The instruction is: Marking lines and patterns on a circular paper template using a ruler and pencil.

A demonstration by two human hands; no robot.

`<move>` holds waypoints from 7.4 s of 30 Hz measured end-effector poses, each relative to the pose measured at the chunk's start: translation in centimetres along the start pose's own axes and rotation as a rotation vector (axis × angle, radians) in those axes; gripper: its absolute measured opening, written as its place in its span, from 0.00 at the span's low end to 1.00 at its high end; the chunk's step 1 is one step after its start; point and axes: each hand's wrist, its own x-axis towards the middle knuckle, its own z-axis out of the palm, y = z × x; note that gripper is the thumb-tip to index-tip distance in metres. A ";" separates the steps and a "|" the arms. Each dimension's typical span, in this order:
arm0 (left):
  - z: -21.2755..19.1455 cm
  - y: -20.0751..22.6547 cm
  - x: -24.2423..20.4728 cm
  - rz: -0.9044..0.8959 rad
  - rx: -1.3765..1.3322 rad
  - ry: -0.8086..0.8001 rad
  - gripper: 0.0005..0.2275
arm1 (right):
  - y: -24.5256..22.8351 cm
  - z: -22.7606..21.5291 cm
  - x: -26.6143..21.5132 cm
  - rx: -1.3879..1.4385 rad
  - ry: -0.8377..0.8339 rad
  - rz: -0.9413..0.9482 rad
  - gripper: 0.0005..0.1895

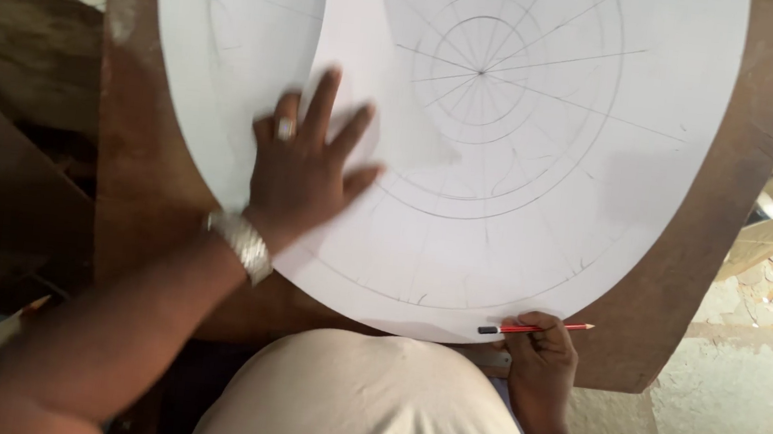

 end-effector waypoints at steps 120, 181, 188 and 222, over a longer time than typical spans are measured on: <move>0.0 -4.8 2.7 0.083 0.051 -0.003 0.22 | -3.5 1.7 8.7 -0.233 -0.186 -0.261 0.06; 3.8 -3.7 3.7 -0.107 -0.007 -0.128 0.40 | -11.5 15.3 17.0 -0.302 -0.492 -0.960 0.12; 3.9 -3.7 3.8 -0.103 0.005 -0.141 0.39 | -12.3 15.9 16.8 -0.459 -0.491 -1.038 0.10; 4.1 -3.4 3.3 -0.084 0.024 -0.094 0.38 | -12.2 16.0 16.5 -0.538 -0.465 -1.083 0.06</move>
